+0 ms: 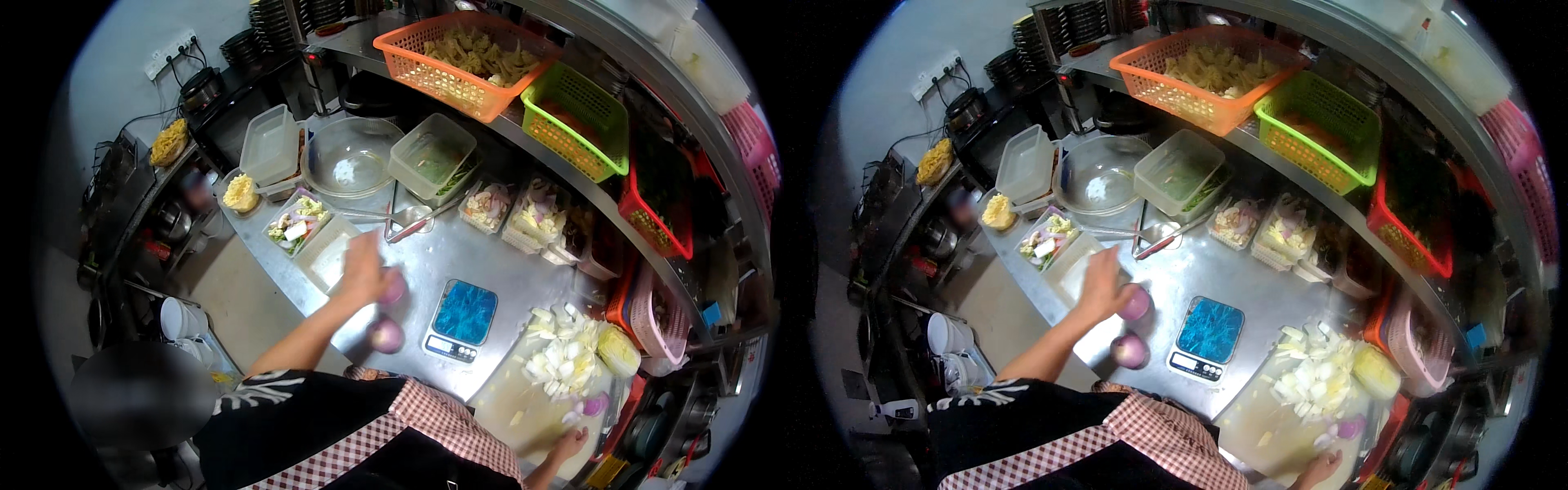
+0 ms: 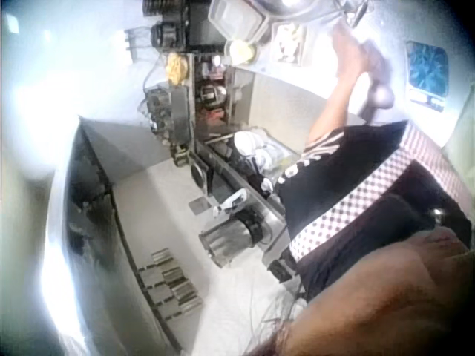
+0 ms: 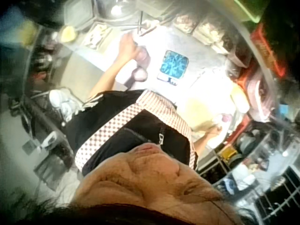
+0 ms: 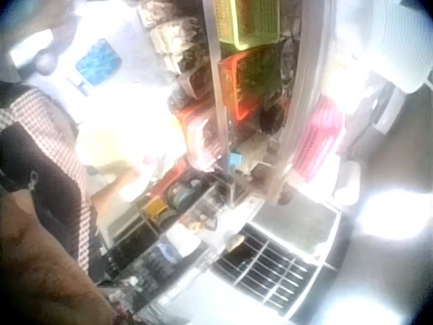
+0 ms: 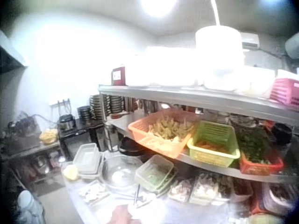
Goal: The person assembles salads by hand in a commercial kitchen setting. They repeatedly pick various pre-cut vegetables and ingredients from baskets and containers, place them into a plastic container on a digital scale, and then move the filled container aside to start the next one.
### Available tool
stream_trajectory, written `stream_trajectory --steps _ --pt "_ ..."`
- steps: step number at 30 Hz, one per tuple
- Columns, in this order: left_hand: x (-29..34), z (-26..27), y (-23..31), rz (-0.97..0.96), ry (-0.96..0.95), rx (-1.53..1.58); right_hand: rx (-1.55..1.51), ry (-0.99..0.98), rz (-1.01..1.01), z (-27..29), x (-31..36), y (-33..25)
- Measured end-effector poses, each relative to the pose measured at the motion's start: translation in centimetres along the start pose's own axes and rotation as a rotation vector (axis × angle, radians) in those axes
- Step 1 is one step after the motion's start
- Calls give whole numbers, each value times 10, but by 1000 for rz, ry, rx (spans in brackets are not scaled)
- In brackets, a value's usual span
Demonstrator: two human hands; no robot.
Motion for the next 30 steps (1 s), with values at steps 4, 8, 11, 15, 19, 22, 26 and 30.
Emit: stream_trajectory --steps 4,8,11,15,19,22,26,30 --pt "44 -21 -86 37 -157 -266 8 -30 40 10 1 8" --pt "46 -31 -103 110 -121 -333 194 -163 91 8 -3 2" --pt "43 -13 -113 139 -54 -310 126 -187 125 -8 23 -29" --pt "22 8 -78 37 120 68 98 -151 33 17 45 -30" --pt "37 7 43 -306 41 298 42 -180 114 7 57 -43" --pt "58 -51 133 -673 -72 126 36 -245 239 -40 54 -57" --pt "63 -92 165 -747 -439 38 223 -431 481 -107 55 -109" --pt "77 -66 273 -927 -287 225 611 -474 554 -154 15 -121"
Point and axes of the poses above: each hand's wrist, its own x-axis away from the middle knuckle, its own z-axis out of the back of the hand, y = z × x, the point moved 7 cm from there along -x, towards the middle knuckle, and after that the axes turned 11 degrees about -x, right-handed, at the moved point
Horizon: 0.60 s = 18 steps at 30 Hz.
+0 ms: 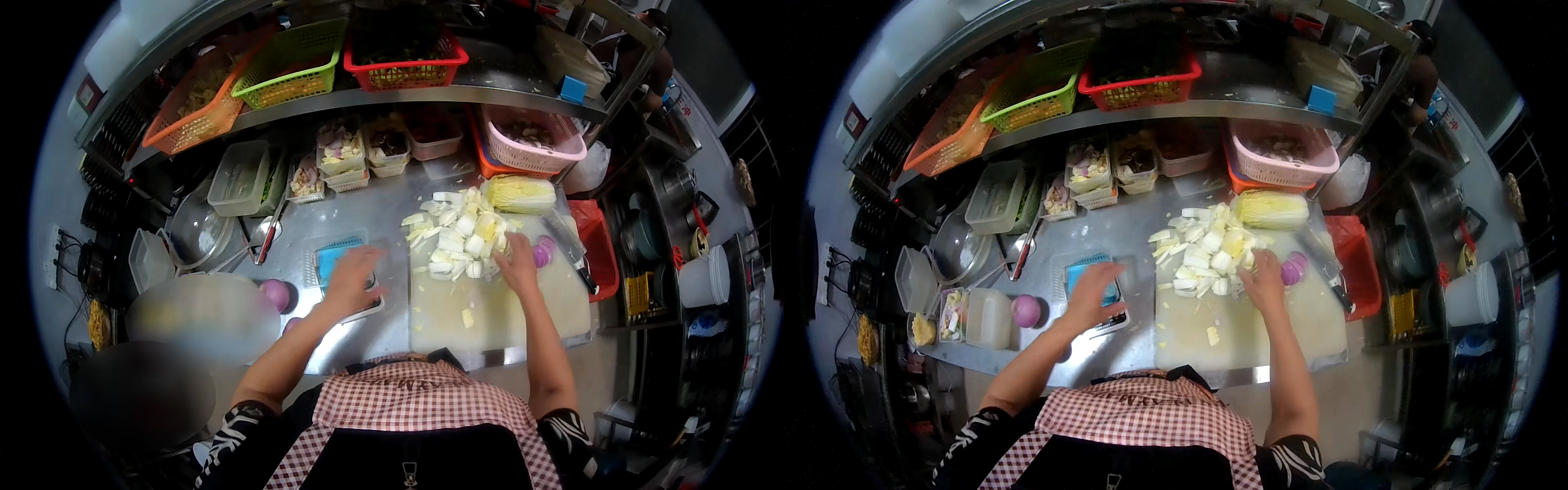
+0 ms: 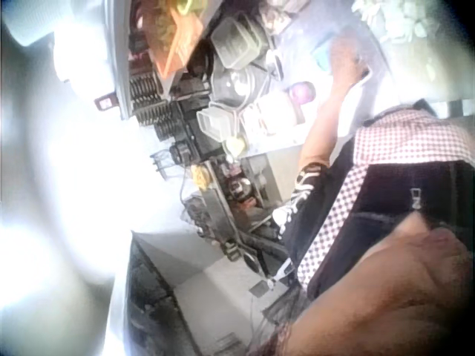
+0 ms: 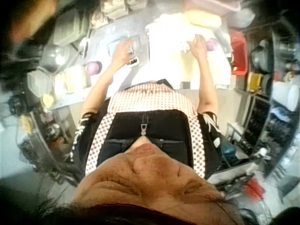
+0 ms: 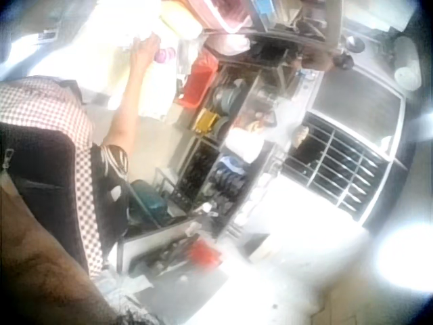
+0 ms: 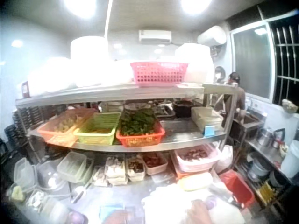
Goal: The person assembles salads by hand in a commercial kitchen setting. They repeatedly pick various pre-cut vegetables and ingredients from baskets and containers, place them into a plastic container on a digital scale, and then move the filled container aside to start the next one.
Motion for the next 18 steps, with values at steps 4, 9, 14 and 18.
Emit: stream_trajectory --steps 4,9,14,18 --pt "-58 -94 56 114 -413 52 121 -286 -313 -17 -40 -21" --pt "-107 -163 53 255 -457 174 118 -451 -156 -38 -24 -49" --pt "-117 -178 56 277 -401 405 -421 -183 48 -57 -5 -76" --pt "-116 -138 72 262 -282 531 -458 -76 26 -41 -4 -100"
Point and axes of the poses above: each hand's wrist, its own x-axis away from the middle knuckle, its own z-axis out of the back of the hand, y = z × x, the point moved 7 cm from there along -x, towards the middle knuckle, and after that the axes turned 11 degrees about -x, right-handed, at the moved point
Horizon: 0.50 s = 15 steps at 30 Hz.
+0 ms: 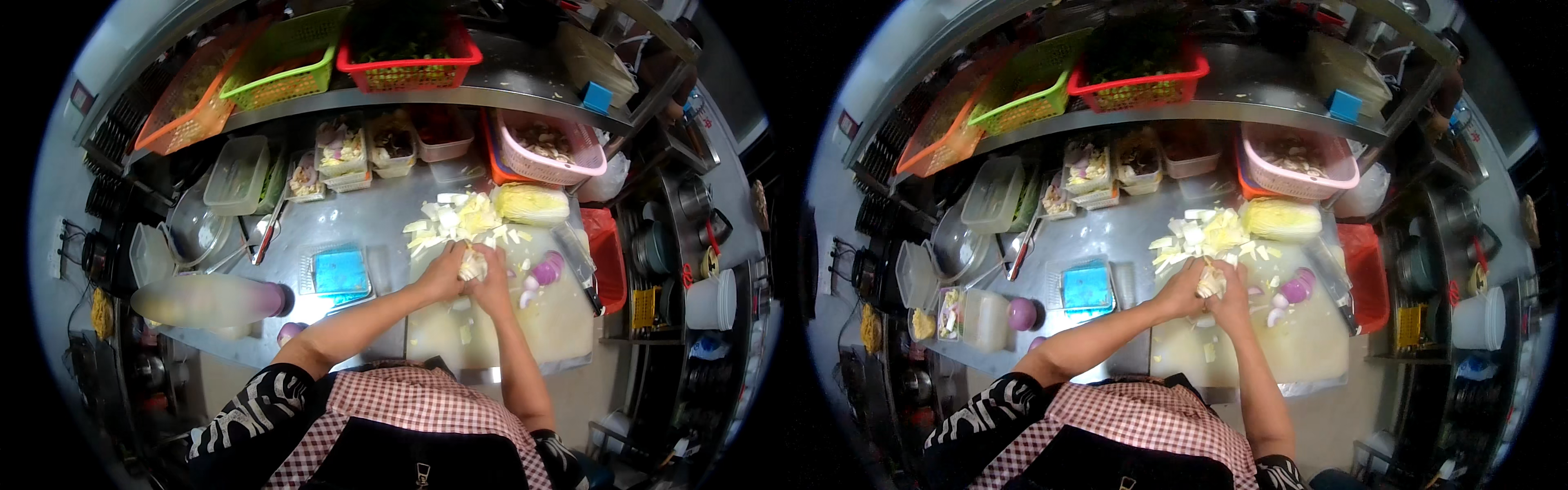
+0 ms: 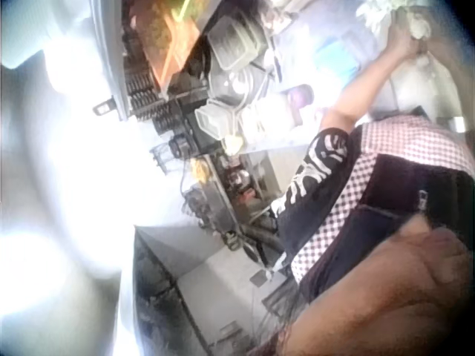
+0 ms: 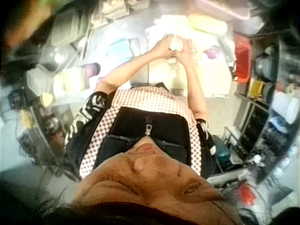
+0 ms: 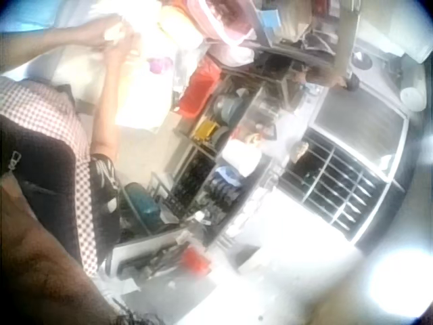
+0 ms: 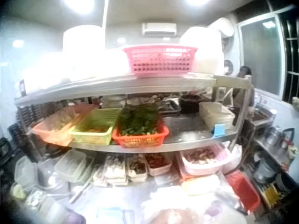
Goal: The person assembles salads by hand in a commercial kitchen setting. They repeatedly pick various pre-cut vegetables and ingredients from baskets and containers, place them into a plastic container on a digital scale, and then move the filled container aside to start the next one.
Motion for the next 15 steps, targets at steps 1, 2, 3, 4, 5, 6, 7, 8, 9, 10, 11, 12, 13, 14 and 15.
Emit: stream_trajectory --steps 1,2,3,4,5,6,7,8,9,10,11,12,13,14,15 --pt "5 6 1 -16 44 14 -6 1 -15 0 0 -13" --pt "9 15 3 -32 100 27 -9 -11 2 -3 0 -24" --pt "14 23 5 -19 103 74 -9 -21 20 -5 -2 -35" --pt "22 33 3 -5 118 60 -11 -35 39 -11 -3 -47" --pt "33 48 6 9 132 46 -28 -53 10 -19 -3 -65" --pt "44 59 6 26 142 30 -24 -74 53 -31 -3 -82" --pt "59 76 2 3 233 -3 -20 -96 96 -45 -3 -98" --pt "77 95 -2 7 288 -11 -17 -112 140 -60 -2 -112" --pt "95 117 -4 9 338 -21 -38 -146 167 -79 -2 -123" --pt "112 137 -10 8 387 -30 -57 -178 193 -99 -3 -136" --pt "129 153 -21 22 423 -38 -84 -219 223 -121 -2 -149" --pt "141 165 -35 75 401 -71 -90 -245 236 -141 -3 -156" --pt "151 177 -48 126 376 -103 -95 -269 249 -161 -4 -157" --pt "159 186 -61 180 352 -134 -100 -296 262 -180 -4 -155" --pt "164 188 -81 218 304 -191 -108 -349 223 -200 -3 -146"
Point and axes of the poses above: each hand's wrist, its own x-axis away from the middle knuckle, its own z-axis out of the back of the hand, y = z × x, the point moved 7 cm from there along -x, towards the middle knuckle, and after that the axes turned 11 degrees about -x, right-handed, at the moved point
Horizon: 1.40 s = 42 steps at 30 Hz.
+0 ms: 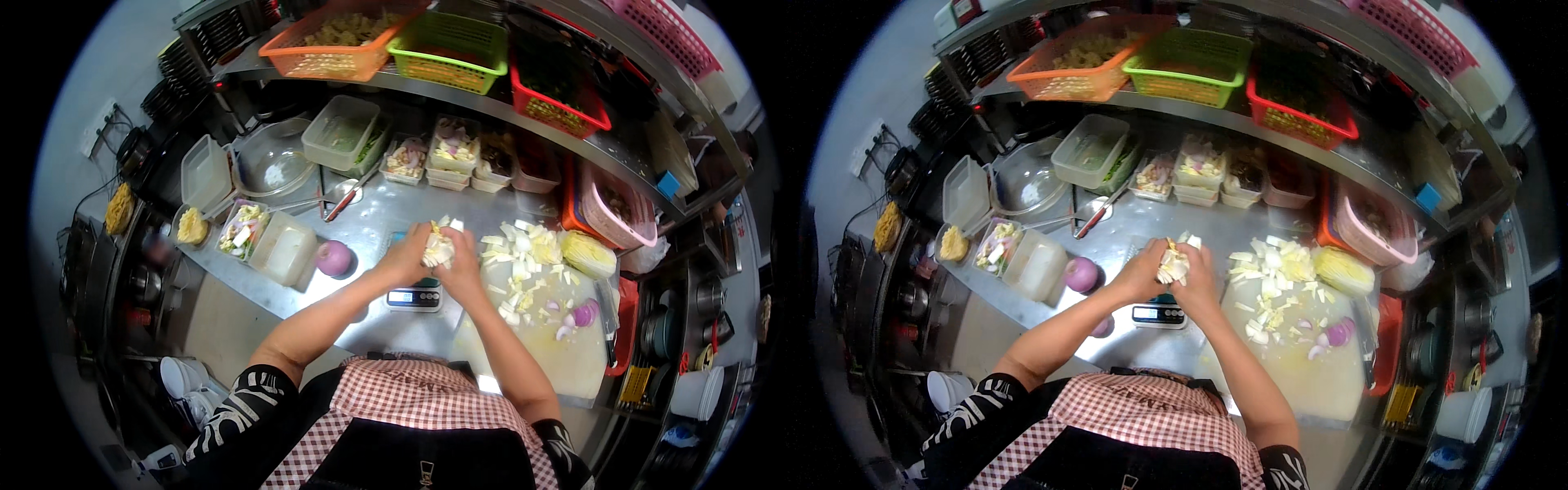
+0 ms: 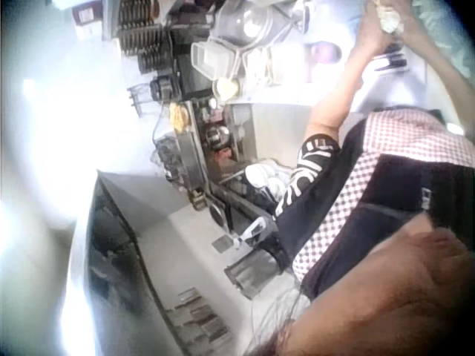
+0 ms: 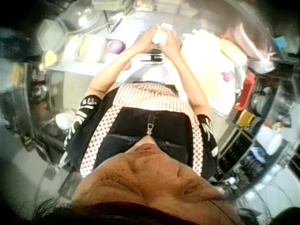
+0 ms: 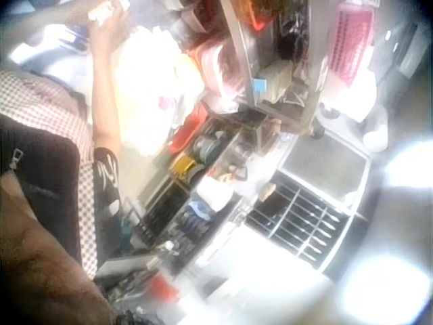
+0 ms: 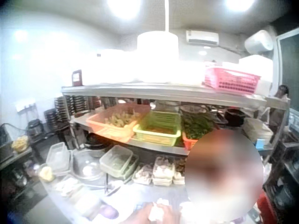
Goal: The person assembles salads by hand in a commercial kitchen setting. They repeatedly pick various pre-cut vegetables and ingredients from baskets and containers, place them into a plastic container on a digital scale, and then move the filled container aside to start the next one.
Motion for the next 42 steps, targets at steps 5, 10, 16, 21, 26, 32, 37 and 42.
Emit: stream_trajectory --steps 5,10,16,21,26,32,37,42 --pt "0 -14 -70 114 7 -189 108 -223 -105 -49 -6 41" --pt "-6 23 -100 86 138 -73 147 -13 -123 26 10 32" --pt "-30 -2 -168 247 151 -81 408 195 -354 162 101 118" --pt "-28 -17 -175 121 276 21 730 257 -240 185 155 125" --pt "-7 -10 -173 203 209 70 484 399 -262 166 200 138" --pt "8 19 -153 252 391 61 702 283 -235 113 172 118" --pt "3 24 -91 -105 212 -102 653 151 -22 124 82 70" --pt "-15 -16 -65 -344 88 -468 351 46 -92 100 29 41"
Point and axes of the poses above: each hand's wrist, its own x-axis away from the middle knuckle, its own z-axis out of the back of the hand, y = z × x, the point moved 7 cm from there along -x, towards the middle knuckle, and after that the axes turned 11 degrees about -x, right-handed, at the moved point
